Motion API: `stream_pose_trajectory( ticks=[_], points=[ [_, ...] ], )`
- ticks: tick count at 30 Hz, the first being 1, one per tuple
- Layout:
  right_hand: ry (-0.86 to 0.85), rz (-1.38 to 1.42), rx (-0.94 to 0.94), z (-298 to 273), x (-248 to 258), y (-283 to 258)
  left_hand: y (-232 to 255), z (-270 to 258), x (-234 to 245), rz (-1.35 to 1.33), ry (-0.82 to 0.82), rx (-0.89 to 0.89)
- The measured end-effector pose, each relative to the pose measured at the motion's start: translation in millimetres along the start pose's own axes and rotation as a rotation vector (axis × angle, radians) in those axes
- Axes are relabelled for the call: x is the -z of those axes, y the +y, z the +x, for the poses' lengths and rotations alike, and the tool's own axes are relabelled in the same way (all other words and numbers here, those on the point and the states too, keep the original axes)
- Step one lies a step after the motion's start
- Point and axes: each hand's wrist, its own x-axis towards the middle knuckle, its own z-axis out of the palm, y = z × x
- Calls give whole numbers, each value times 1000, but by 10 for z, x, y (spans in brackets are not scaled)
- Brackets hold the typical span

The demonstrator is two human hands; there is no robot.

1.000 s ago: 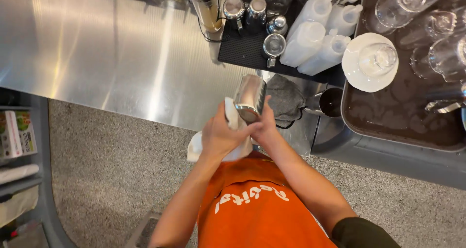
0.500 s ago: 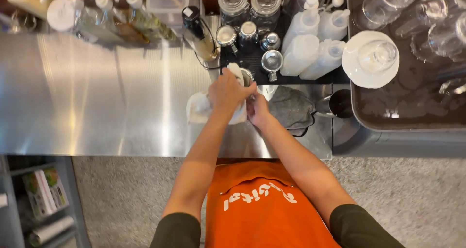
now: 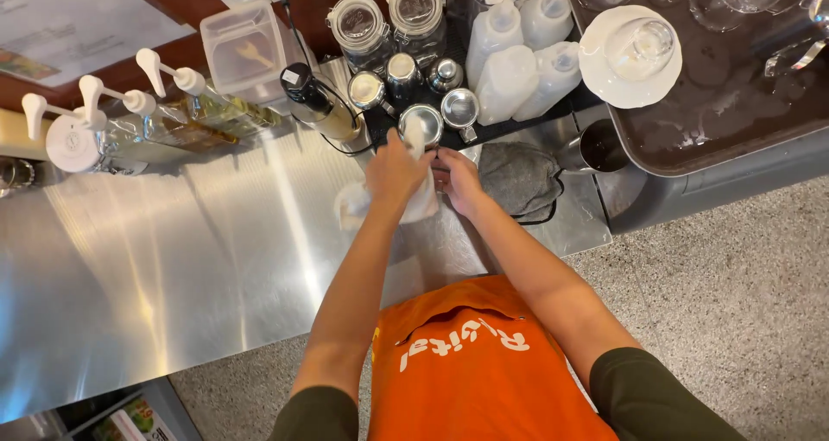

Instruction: Cleaning and drying milk pitchers, plates, and utensils in a cafe kitchen.

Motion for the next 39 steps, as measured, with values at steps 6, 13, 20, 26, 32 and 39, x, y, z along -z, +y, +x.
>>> stream_pose_trajectory(
  ticks=[6,13,20,26,32,39],
  points=[
    [41,-46,29,-368,-312,-204,-322,-661,166,-77,-34,20],
    [131,-298,122,-280,-309,-71,-395,-1138,599,-206,-20,41],
    [118,-340,181,-523,-382,-21,-460,-1321,774,-418,-22,-43],
    [143,-584,147,-904,-179,-34,-266,-1249,518,-676,-195,-73],
    [-44,-284,118,-2004,77,-501,57,-1240,60,-1217,-499,126],
    [71,-119,521,-2613,885,-1297,664,-1217,-423,-2169,-948,70]
  ],
)
